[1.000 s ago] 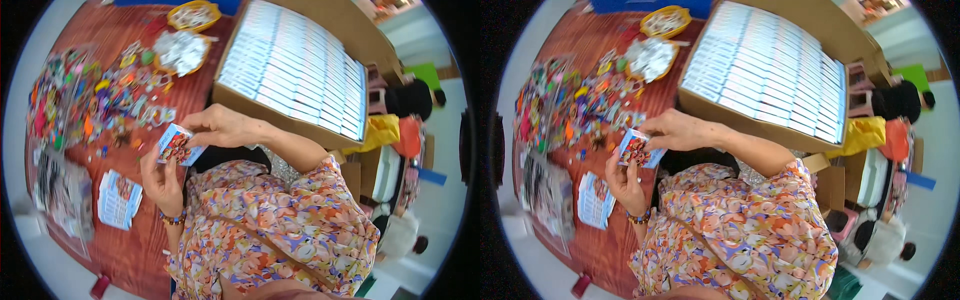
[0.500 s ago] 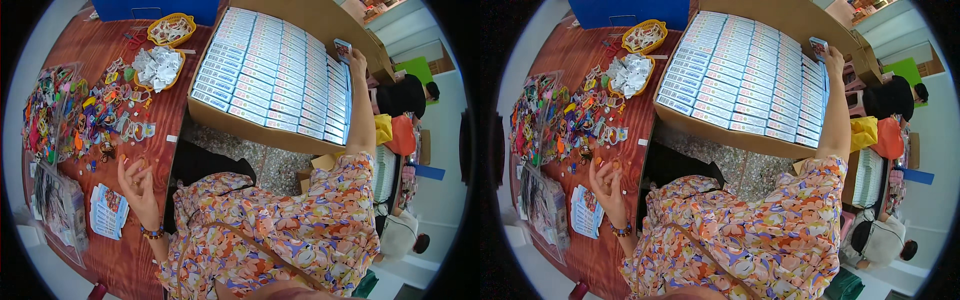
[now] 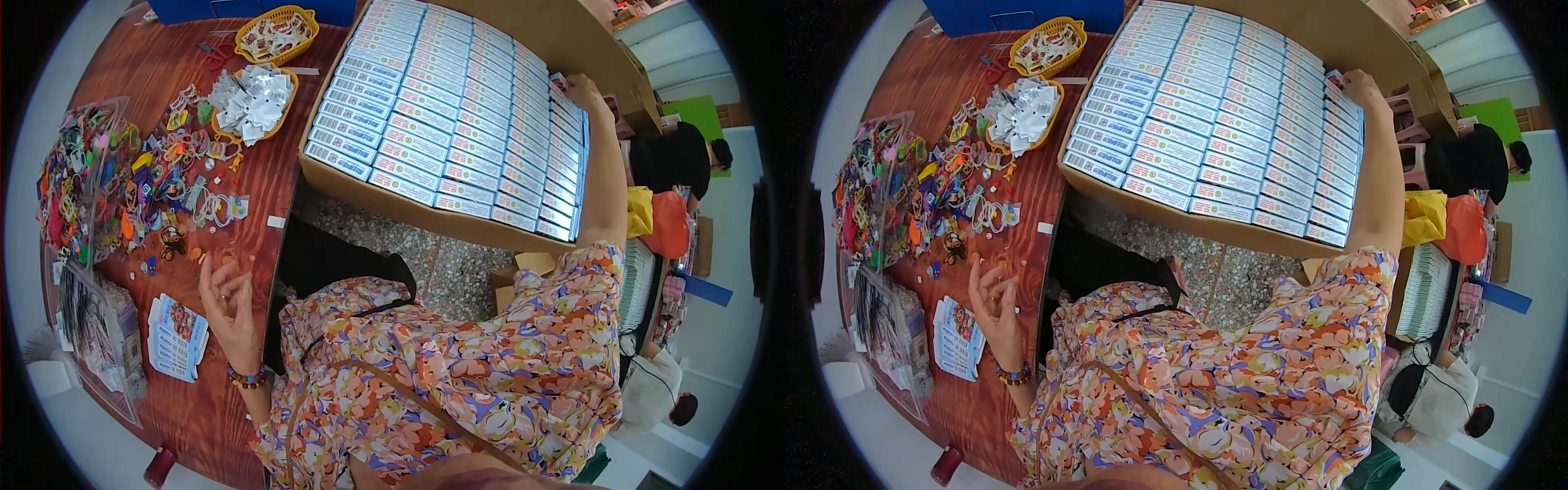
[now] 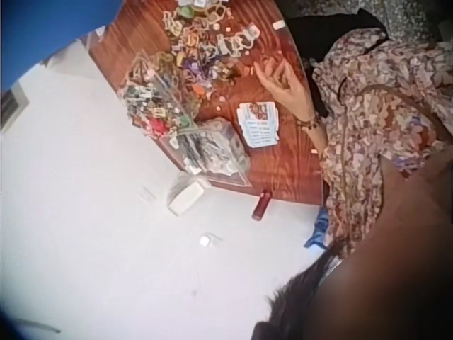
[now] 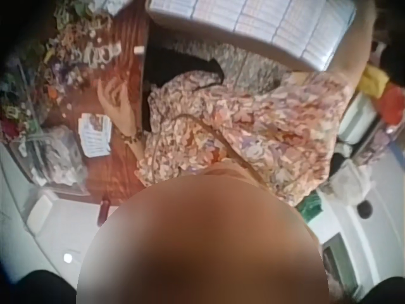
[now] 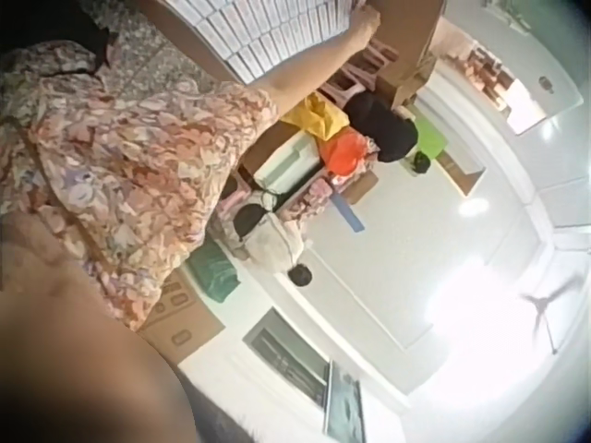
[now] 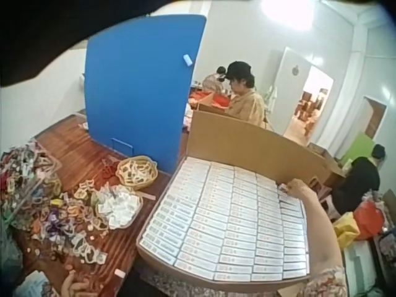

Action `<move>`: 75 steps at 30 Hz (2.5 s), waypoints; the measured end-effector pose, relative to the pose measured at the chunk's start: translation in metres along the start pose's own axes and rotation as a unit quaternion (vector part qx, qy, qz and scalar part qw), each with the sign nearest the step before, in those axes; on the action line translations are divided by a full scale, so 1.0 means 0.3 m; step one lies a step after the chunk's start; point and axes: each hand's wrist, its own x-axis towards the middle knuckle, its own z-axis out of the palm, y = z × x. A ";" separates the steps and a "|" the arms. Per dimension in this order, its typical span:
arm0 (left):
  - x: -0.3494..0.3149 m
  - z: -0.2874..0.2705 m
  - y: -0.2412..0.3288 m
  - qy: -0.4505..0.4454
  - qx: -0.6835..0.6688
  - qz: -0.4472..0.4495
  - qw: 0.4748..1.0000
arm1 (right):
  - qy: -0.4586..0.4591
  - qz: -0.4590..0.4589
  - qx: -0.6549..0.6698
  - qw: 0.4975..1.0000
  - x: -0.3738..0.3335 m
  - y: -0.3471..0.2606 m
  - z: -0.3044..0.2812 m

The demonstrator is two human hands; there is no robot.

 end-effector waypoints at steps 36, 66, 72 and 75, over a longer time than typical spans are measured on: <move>-0.161 -0.533 -0.459 0.318 0.457 -0.090 0.826 | -0.036 -0.543 0.449 0.708 -0.680 -1.386 -0.304; -0.098 -0.456 -0.221 0.338 0.300 -0.005 0.892 | -0.339 -0.558 0.545 0.527 -1.265 -2.223 0.068; -0.045 -0.381 -0.197 0.359 0.226 -0.034 0.905 | -0.263 -0.528 0.622 0.514 -1.334 -2.055 0.179; -0.017 -0.351 -0.199 0.364 0.245 -0.017 0.899 | -0.259 -0.514 0.657 0.486 -1.320 -2.051 0.216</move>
